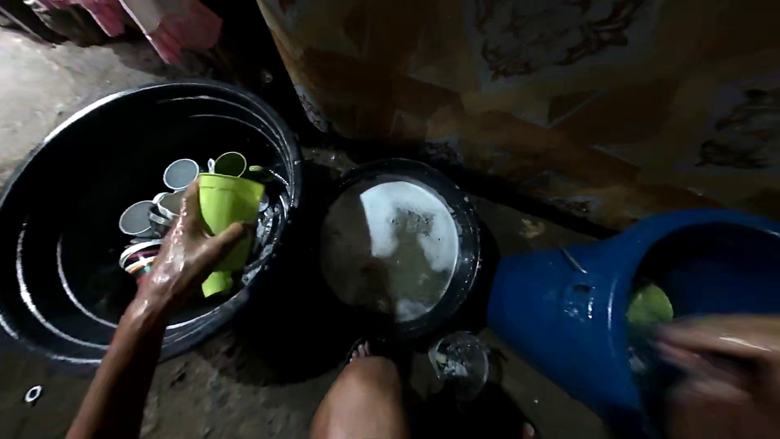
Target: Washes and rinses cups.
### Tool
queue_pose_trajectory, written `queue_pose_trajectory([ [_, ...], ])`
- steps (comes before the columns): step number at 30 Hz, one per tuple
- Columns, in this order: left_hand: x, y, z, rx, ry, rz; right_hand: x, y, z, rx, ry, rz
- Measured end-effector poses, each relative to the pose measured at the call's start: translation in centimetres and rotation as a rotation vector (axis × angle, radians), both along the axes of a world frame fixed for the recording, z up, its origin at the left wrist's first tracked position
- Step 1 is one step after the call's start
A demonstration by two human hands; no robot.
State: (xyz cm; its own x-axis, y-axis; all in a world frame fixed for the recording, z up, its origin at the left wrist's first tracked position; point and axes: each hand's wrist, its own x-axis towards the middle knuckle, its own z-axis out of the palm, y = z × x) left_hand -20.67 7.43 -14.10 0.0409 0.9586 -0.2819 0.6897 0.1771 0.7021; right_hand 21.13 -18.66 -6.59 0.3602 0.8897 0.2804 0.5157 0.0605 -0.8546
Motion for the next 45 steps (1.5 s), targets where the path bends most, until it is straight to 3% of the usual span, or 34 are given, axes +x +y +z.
queue_pose_trajectory([
  [2,5.0,-3.9,2.4,-0.085,-0.286,0.054,-5.6,5.9,-7.2,0.041,0.176,-0.116],
  [3,7.1,-5.3,2.0,-0.175,-0.448,0.064,-7.1,8.5,-11.3,-0.014,0.279,-0.184],
  [5,9.8,-7.0,-1.6,-0.4,-0.698,0.027,-7.3,12.0,-18.7,-0.25,0.379,-0.272],
  [7,11.4,-8.2,-6.3,-0.564,-0.795,0.08,-6.7,13.0,-24.7,-0.403,0.327,-0.335],
  [9,12.0,-9.0,-10.1,-0.654,-0.79,0.171,-7.8,12.4,-26.9,-0.518,0.519,-0.426],
  [11,12.3,-9.5,-12.5,-0.726,-0.781,0.266,-10.1,11.5,-26.2,-0.516,1.138,-0.497],
  [13,13.2,-9.3,-14.0,-0.791,-0.813,0.342,-11.7,10.8,-25.2,-0.273,1.706,-0.327],
  [14,13.7,-9.1,-14.6,-0.827,-0.835,0.359,-12.4,10.6,-23.8,-0.17,1.842,-0.209],
  [15,14.1,-9.0,-14.9,-0.863,-0.86,0.358,-13.1,10.3,-22.2,-0.128,1.814,-0.098],
  [16,14.6,-9.0,-14.8,-0.877,-0.872,0.339,-13.7,9.8,-20.6,-0.141,1.611,0.038],
  [18,15.6,-9.0,-14.3,-0.896,-0.918,0.282,-14.1,8.8,-19.1,-0.224,0.913,0.329],
  [20,16.7,-9.1,-12.8,-0.895,-0.928,0.214,-14.3,8.6,-19.3,-0.261,0.341,0.393],
  [22,17.4,-9.3,-12.3,-0.89,-0.907,0.121,-13.6,9.6,-20.9,-0.241,0.082,0.335],
  [24,17.3,-9.5,-13.5,-0.897,-0.88,-0.023,-11.9,11.1,-22.8,-0.271,0.014,0.275],
  [26,16.7,-9.6,-13.9,-0.763,-0.711,-0.211,-9.9,12.3,-24.7,-0.311,-0.002,0.203],
  [28,16.2,-9.2,-14.4,-0.599,-0.384,-0.411,-7.8,13.0,-25.8,-0.402,0.054,0.07],
  [31,16.5,-8.7,-15.2,-0.306,0.28,-0.738,-6.5,13.8,-26.3,-0.503,0.108,-0.317],
  [33,16.9,-9.1,-16.3,-0.203,0.446,-0.823,-7.4,14.0,-26.3,-0.615,0.148,-0.507],
  [35,17.5,-9.5,-17.2,-0.129,0.486,-0.855,-9.3,13.9,-24.5,-0.799,0.334,-0.507],
  [37,17.9,-10.1,-18.3,-0.045,0.454,-0.837,-10.8,13.2,-22.1,-0.913,0.645,-0.346],
  [39,18.1,-10.4,-18.0,-0.077,0.359,-0.801,-11.2,12.4,-20.2,-0.953,0.752,-0.153],
  [42,17.4,-11.2,-16.9,0.183,0.031,-0.637,-11.9,11.5,-17.1,-0.901,0.456,0.101],
  [45,17.5,-11.8,-15.6,0.314,-0.124,-0.554,-13.4,10.0,-16.5,-0.722,0.1,0.085],
])
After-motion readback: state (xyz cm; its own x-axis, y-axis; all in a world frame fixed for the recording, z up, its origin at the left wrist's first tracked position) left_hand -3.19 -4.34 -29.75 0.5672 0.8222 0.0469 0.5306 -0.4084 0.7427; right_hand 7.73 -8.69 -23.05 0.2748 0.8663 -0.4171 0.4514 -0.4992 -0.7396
